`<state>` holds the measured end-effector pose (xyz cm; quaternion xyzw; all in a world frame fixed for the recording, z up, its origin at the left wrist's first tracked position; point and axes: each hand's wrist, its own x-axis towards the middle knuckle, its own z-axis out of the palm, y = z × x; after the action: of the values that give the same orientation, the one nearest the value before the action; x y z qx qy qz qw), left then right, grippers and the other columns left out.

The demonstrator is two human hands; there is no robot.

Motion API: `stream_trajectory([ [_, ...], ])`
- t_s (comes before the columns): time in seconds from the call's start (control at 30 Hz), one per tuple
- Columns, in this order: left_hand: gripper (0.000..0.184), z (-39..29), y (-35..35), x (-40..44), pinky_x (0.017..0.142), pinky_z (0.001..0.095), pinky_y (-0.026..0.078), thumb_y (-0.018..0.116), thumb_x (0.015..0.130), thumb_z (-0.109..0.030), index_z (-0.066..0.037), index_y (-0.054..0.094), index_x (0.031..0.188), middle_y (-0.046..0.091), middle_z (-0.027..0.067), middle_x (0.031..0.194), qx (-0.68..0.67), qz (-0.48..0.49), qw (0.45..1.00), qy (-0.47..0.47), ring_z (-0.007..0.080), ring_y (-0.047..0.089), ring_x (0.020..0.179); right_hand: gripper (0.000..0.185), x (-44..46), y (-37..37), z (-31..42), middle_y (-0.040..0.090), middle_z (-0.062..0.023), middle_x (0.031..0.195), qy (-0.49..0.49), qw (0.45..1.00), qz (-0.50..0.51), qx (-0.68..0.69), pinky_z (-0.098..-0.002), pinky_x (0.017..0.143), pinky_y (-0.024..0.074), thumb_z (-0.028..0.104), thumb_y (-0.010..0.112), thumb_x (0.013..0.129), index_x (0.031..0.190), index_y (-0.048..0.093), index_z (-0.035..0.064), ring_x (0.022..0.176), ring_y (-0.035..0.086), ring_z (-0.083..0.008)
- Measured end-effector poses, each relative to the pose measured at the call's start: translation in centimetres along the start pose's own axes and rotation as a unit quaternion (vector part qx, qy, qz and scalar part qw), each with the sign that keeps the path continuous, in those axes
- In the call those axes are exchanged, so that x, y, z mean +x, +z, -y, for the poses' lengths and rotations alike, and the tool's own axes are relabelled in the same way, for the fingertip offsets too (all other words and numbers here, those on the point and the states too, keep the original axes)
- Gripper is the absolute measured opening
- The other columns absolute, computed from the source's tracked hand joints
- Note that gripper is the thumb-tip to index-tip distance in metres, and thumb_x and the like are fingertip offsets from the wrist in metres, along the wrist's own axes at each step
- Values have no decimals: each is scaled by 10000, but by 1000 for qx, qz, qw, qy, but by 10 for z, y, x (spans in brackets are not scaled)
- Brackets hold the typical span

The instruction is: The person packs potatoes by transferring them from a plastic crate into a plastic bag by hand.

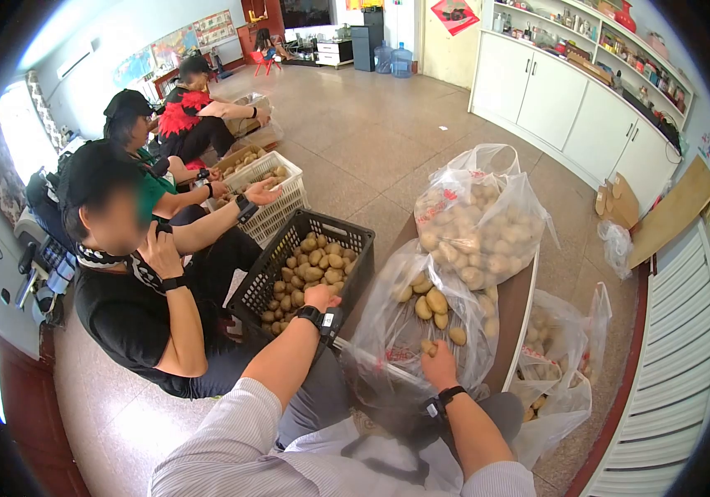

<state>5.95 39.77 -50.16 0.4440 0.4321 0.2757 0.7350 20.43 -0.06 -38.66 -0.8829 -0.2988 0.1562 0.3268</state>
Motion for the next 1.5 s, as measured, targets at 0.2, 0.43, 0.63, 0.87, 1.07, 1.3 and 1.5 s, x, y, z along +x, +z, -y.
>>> stream_trajectory([
  [0.2,451,-100,82,-121,670,426,551,589,941,-293,-5,471,1268,560,166,1171,-49,-10,990,-131,319,640,871,450,13,5,4,618,-62,890,181,908,88,367,-295,615,490,105,614,841,1259,486,-3,752,604,-139],
  [0.43,603,-108,108,-145,774,422,517,555,956,-401,-18,391,1392,499,179,1367,93,186,965,-160,324,624,985,406,25,-2,65,612,-66,1010,136,850,160,483,-310,651,513,93,607,882,1263,492,17,762,622,-171],
  [0.63,530,-115,115,-160,601,344,511,545,945,-488,-33,511,1216,628,115,1045,150,266,934,-187,240,658,778,338,27,-9,125,612,-59,960,95,845,234,472,-309,656,509,331,555,983,1154,552,39,735,610,-163],
  [0.87,466,-129,118,-177,544,328,497,544,950,-490,-39,620,1038,664,96,846,209,335,904,-161,203,643,632,446,27,4,130,572,-45,689,60,877,229,419,-283,530,443,481,471,1001,921,581,56,572,533,-136],
  [1.07,414,-109,104,-157,509,302,504,542,947,-498,-100,652,976,650,64,785,245,308,917,-74,163,614,590,468,21,8,117,521,-12,593,7,897,177,404,-273,478,381,459,470,1009,782,584,66,495,484,-110],
  [1.3,348,-110,89,-149,411,274,380,599,948,-431,-84,609,973,585,60,736,16,177,966,-188,175,517,516,435,-5,22,89,551,-43,633,59,903,171,391,-291,493,408,400,493,997,835,598,9,530,502,-121],
  [1.5,388,-97,59,-122,530,358,524,521,987,-376,-6,576,1091,610,134,873,-45,49,988,-137,238,590,629,374,-14,22,53,626,-111,752,50,940,149,302,-337,621,478,344,564,964,938,606,-28,666,597,-182],
])
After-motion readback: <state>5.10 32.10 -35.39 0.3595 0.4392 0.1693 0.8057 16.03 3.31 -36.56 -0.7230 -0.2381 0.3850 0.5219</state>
